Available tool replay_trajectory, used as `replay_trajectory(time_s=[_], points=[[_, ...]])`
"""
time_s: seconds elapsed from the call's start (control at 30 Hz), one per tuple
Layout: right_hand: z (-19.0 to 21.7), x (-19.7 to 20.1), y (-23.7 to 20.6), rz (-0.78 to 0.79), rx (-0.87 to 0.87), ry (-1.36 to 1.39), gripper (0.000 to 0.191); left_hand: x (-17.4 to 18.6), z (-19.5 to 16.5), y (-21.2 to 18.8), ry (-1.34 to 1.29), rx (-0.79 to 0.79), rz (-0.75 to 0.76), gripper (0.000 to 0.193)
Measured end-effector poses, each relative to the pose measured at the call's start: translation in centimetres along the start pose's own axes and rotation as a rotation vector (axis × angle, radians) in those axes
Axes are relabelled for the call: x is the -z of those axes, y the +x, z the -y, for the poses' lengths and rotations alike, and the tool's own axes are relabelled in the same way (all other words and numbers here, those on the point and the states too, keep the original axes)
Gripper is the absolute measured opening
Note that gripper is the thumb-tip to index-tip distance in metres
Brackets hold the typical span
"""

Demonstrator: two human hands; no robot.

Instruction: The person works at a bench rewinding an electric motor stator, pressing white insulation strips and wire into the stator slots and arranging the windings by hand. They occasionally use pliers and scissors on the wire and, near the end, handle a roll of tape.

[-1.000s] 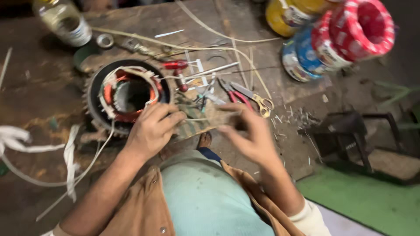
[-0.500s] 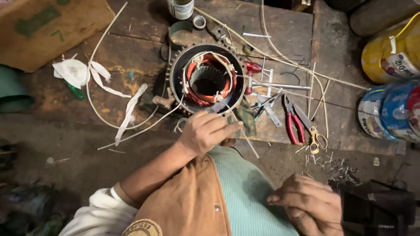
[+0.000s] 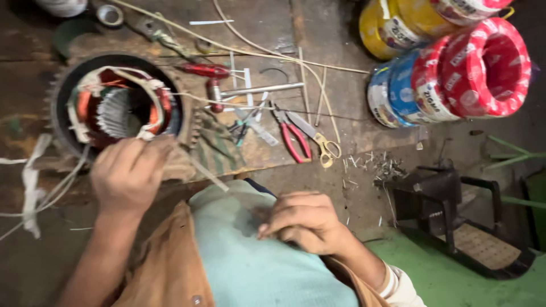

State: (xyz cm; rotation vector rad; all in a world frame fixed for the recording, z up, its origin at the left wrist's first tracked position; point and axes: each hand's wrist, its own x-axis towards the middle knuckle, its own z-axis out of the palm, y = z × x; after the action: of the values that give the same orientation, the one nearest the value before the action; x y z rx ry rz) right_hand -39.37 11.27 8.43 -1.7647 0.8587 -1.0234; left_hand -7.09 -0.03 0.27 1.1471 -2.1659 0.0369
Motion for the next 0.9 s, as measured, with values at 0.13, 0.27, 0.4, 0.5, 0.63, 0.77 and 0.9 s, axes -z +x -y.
replay_trajectory(time_s=[0.13, 0.27, 0.4, 0.5, 0.63, 0.77, 0.9], points=[[-4.3, 3.1, -0.9, -0.056, -0.322, -0.064, 0.053, 0.2, 0.3, -3.2, 0.155, 0.094, -0.026, 0.012], [-13.4, 8.1, -2.2, -0.214, -0.467, -0.988, 0.016, 0.3, 0.3, -6.3, -0.008, 0.544, -0.056, 0.019], [-22.2, 13.0, -4.3, -0.383, -0.706, -1.022, 0.022, -0.4, -1.3, -6.8, -0.289, 0.791, -0.195, 0.027], [-26.5, 14.7, -5.2, -0.421, -0.718, -1.001, 0.030, -0.1, -4.0, -6.3, -0.254, 0.755, -0.163, 0.030], [-29.2, 15.5, -3.9, -0.265, -0.660, -1.013, 0.027, 1.0, -7.8, -5.3, -0.134, 0.722, -0.042, 0.022], [-29.3, 15.6, -2.4, -0.105, -0.810, -1.021, 0.031, 1.4, -9.4, -4.4, -0.262, 0.829, -0.059, 0.017], [-28.3, 16.2, -3.7, -0.118, -0.768, -1.083, 0.037, 2.1, -8.6, -4.7, -0.316, 0.847, -0.034, 0.017]])
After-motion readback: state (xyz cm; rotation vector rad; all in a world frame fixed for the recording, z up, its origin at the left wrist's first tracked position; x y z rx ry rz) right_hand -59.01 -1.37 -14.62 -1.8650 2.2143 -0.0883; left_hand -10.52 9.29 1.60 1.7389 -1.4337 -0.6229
